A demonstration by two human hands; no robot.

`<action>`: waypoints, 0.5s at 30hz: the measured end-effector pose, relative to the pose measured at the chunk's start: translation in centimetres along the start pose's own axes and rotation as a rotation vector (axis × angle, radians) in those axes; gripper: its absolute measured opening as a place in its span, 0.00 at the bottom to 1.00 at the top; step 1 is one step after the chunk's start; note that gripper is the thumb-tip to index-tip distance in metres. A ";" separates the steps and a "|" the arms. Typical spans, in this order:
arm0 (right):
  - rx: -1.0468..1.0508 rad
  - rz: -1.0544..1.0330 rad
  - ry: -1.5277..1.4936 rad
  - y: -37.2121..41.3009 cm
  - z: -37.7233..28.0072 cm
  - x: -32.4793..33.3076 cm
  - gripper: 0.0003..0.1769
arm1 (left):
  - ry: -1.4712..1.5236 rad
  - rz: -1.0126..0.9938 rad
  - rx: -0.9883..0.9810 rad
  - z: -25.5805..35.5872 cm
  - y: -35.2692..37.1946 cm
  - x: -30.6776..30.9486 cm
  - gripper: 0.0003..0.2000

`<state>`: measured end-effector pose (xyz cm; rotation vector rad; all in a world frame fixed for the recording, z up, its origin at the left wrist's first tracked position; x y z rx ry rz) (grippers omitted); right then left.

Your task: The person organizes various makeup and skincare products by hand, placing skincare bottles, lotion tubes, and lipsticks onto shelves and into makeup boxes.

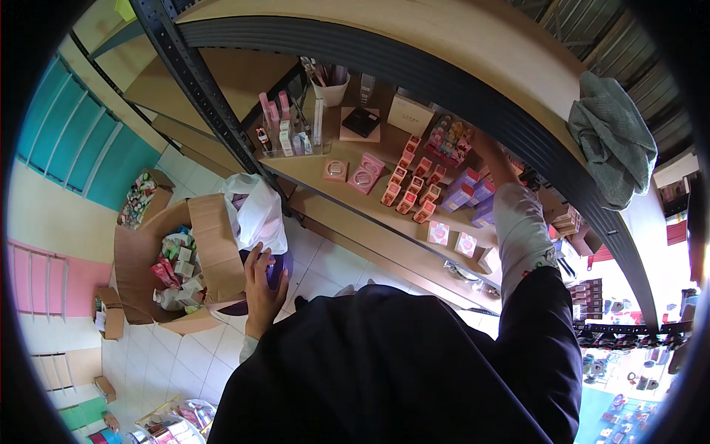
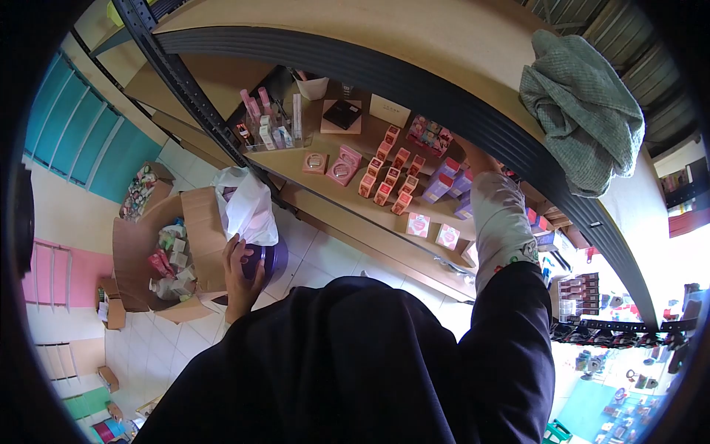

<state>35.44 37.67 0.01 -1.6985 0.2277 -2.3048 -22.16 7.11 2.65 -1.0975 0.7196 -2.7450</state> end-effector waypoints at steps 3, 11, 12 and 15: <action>0.028 -0.035 0.020 -0.4 -0.2 -0.1 0.21 | -0.023 -0.004 -0.018 0.0 0.0 0.1 0.27; -0.033 -0.005 -0.119 -0.5 -1.9 -1.5 0.17 | -0.031 0.011 0.008 -0.7 0.2 0.6 0.26; -0.026 -0.031 -0.177 -1.0 -1.5 -2.3 0.17 | -0.052 0.022 0.014 -0.8 0.2 0.9 0.25; -0.035 -0.145 -0.406 -0.6 -1.0 -1.6 0.14 | -0.030 0.000 0.087 -1.5 0.5 2.2 0.26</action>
Point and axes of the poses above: each hand's wrist, its own y-axis away from the middle knuckle, its own x-axis out of the back of the hand, z = x × y, the point moved 2 cm from there along -y, towards the middle knuckle, and after that the axes turned 4 degrees about y, right-handed, at the moved point
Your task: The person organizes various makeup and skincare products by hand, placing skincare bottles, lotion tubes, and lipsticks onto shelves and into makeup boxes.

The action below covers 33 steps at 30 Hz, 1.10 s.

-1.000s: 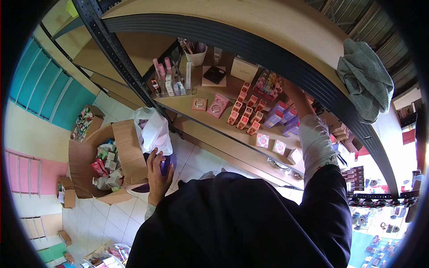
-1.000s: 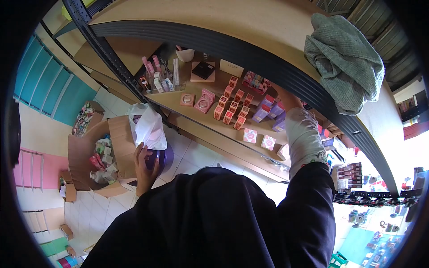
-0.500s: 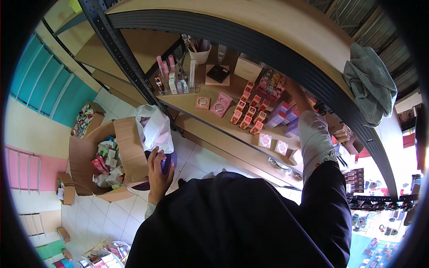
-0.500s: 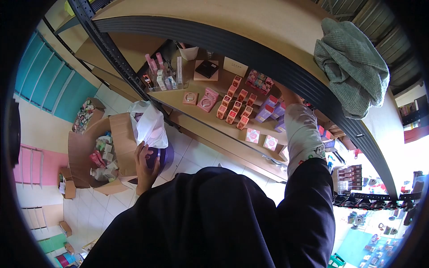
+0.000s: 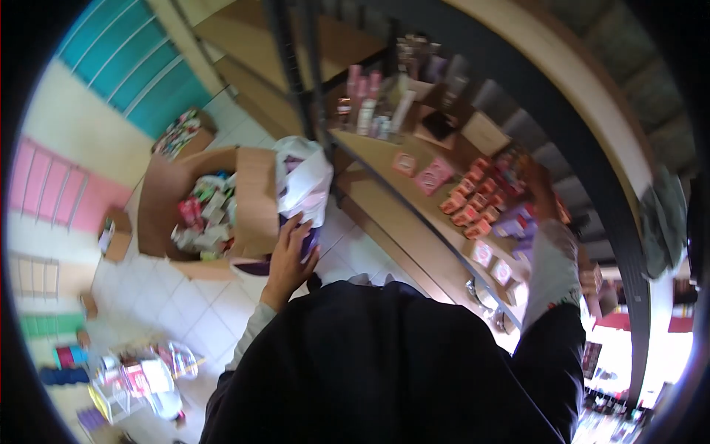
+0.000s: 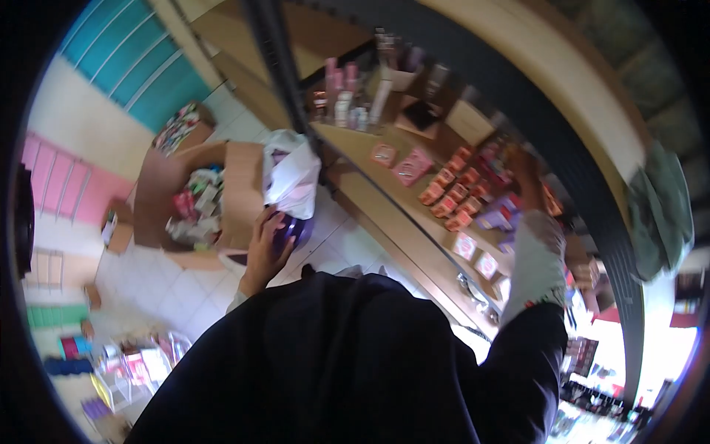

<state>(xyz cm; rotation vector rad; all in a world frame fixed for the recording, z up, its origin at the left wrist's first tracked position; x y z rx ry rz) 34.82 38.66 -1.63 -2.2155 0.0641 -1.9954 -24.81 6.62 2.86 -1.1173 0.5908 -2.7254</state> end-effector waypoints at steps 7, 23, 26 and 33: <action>0.038 -0.037 0.346 1.7 -4.4 8.1 0.12 | -0.089 0.101 0.080 -7.3 2.4 2.6 0.13; 0.130 -0.343 -0.265 14.3 -45.5 2.3 0.23 | -0.365 0.049 0.483 -22.8 8.0 12.0 0.15; 0.194 -0.349 -0.349 15.3 -51.5 1.5 0.22 | -0.457 0.167 0.521 -27.0 9.6 15.6 0.23; 0.235 -0.367 -0.413 15.0 -56.5 0.1 0.16 | -0.480 0.302 0.569 -34.3 10.3 23.3 0.32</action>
Point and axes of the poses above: each hand's wrist, its own y-axis away from the middle knuckle, its own x-axis out of the back of the hand, z = x × y, the point moved 2 cm from there along -y, towards the middle knuckle, and after that the axes turned 4 degrees about y, right-handed, at the moved point
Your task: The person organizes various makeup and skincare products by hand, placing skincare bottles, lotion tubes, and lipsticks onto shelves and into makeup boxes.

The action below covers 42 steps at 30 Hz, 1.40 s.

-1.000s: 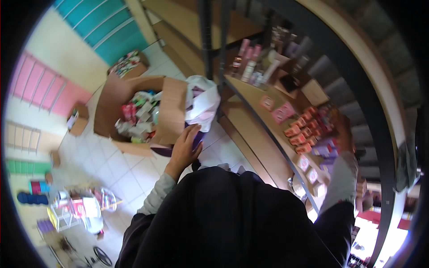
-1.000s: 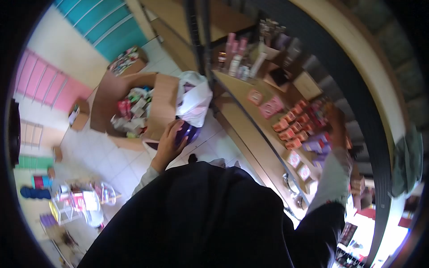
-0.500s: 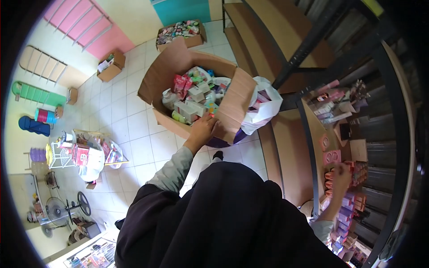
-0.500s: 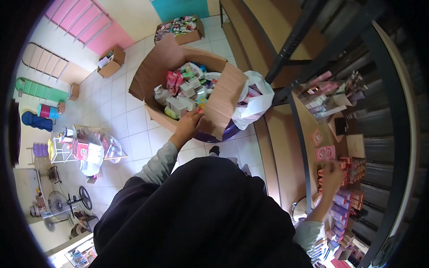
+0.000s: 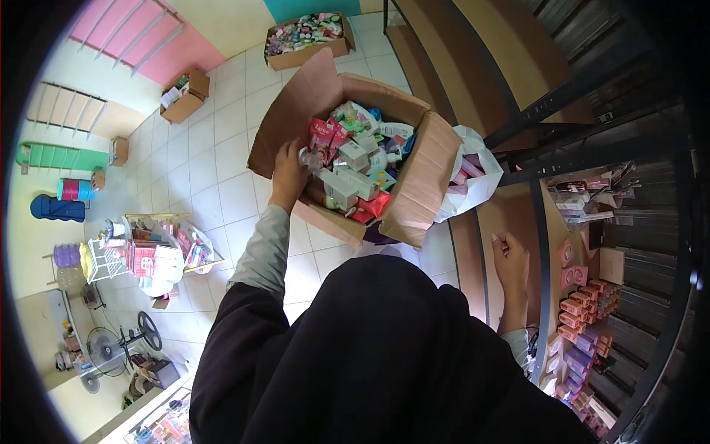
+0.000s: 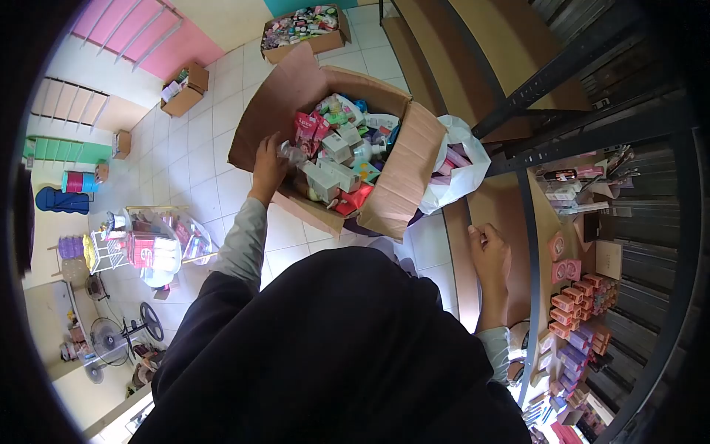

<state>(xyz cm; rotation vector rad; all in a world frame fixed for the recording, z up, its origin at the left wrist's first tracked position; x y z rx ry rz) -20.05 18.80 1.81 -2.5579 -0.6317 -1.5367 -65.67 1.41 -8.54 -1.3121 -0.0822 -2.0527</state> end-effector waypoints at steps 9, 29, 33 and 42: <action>-0.049 -0.045 0.046 -0.3 -0.4 -1.4 0.13 | 0.101 -0.233 -0.205 2.9 0.1 -2.6 0.30; -0.020 -0.026 0.016 0.3 -0.4 -1.9 0.09 | -0.196 -0.566 -0.311 6.9 3.8 -11.3 0.20; -0.026 -0.033 0.013 0.4 -0.4 -1.9 0.09 | -0.134 -0.503 -0.368 7.3 3.8 -10.7 0.18; -0.070 0.005 0.014 1.2 0.1 -1.4 0.08 | 0.279 -0.578 -0.348 9.9 -2.6 -13.0 0.19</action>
Point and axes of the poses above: each hand's wrist, its own y-axis away from the middle knuckle, its own x-axis out of the back of the hand, z = x × y, the point moved 2 cm from there along -y, towards the middle knuckle, and after that the axes turned 4 degrees about y, right-handed, at the moved point
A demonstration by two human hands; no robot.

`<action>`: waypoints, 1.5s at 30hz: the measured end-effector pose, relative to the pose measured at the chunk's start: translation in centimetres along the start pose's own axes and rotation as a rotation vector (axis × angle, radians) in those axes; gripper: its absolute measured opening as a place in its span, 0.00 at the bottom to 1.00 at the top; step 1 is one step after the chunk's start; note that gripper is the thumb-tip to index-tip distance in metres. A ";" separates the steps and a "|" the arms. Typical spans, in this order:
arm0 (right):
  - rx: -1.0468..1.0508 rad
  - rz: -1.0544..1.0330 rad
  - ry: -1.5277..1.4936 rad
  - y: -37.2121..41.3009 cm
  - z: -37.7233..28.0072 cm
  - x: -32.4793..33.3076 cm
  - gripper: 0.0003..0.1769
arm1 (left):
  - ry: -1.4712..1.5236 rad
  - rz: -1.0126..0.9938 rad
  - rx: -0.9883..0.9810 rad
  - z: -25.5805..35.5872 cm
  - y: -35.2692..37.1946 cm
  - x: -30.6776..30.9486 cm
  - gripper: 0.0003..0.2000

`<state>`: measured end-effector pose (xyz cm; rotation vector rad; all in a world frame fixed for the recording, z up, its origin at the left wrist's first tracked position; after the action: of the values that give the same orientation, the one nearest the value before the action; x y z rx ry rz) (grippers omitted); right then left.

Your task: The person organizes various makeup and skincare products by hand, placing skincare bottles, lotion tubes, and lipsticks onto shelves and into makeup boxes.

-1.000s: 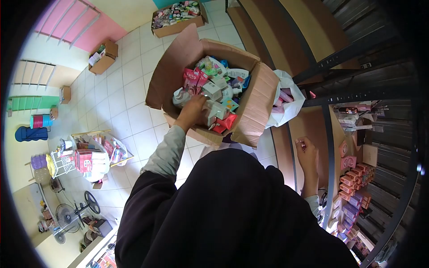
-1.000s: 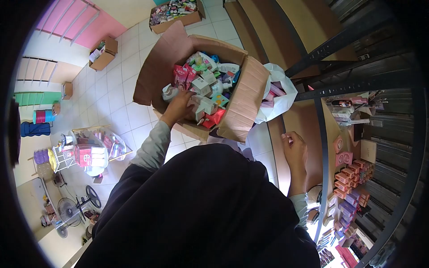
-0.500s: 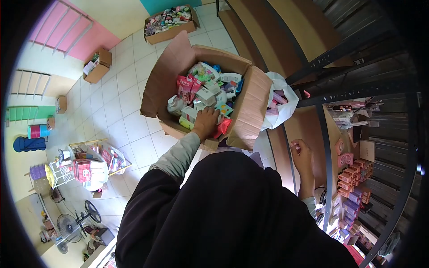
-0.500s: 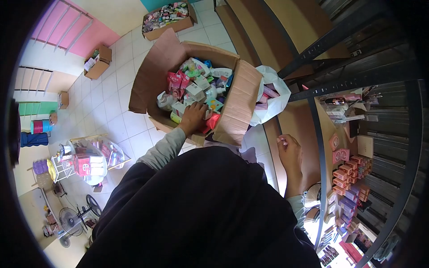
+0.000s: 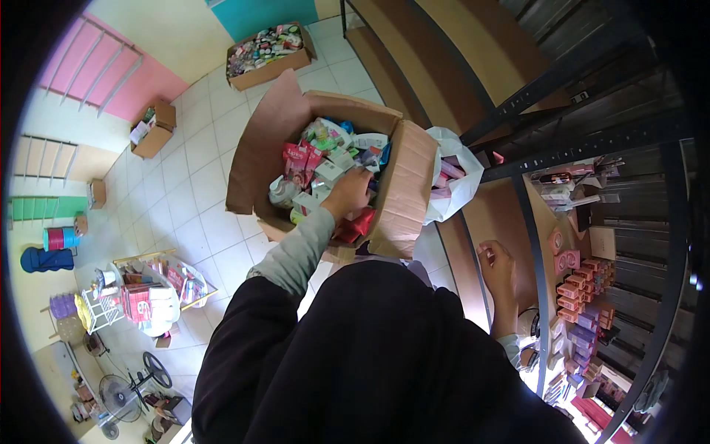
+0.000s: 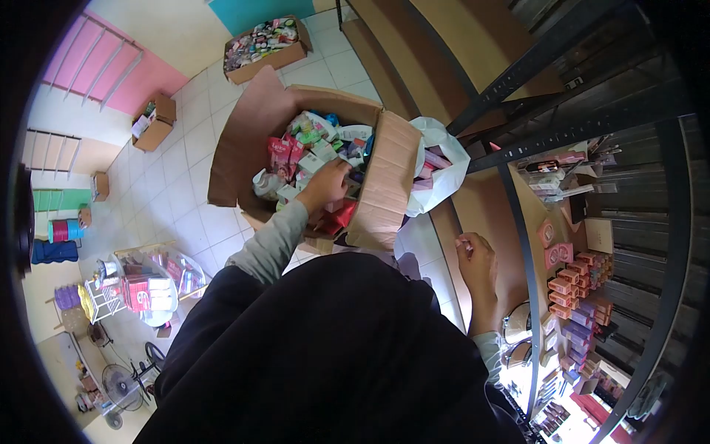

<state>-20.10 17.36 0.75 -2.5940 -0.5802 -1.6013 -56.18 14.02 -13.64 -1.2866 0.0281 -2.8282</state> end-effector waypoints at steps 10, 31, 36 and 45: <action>-0.118 0.051 -0.017 2.9 1.7 0.6 0.07 | -0.294 -0.154 0.046 -8.6 -10.8 -4.1 0.12; -0.104 0.026 -0.049 1.6 2.7 0.4 0.06 | -0.122 0.079 0.016 -5.8 -12.4 0.8 0.09; -0.027 0.104 -0.085 1.5 1.9 0.6 0.06 | 0.005 0.453 -0.070 2.2 -9.7 9.1 0.11; 0.139 0.254 -0.480 1.1 -2.5 3.2 0.19 | 0.870 0.264 -0.208 17.8 -4.4 9.1 0.11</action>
<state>-20.65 16.73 4.86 -2.8070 -0.3399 -0.8364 -48.90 17.98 5.06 0.0340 0.4744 -2.9308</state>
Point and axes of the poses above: each hand's wrist, its own y-axis away from the middle knuckle, its own x-axis out of the back of the hand, z = x × y, the point moved 2 cm from there along -y, towards the middle knuckle, and after that the axes turned 4 degrees about y, right-handed, at the moved point
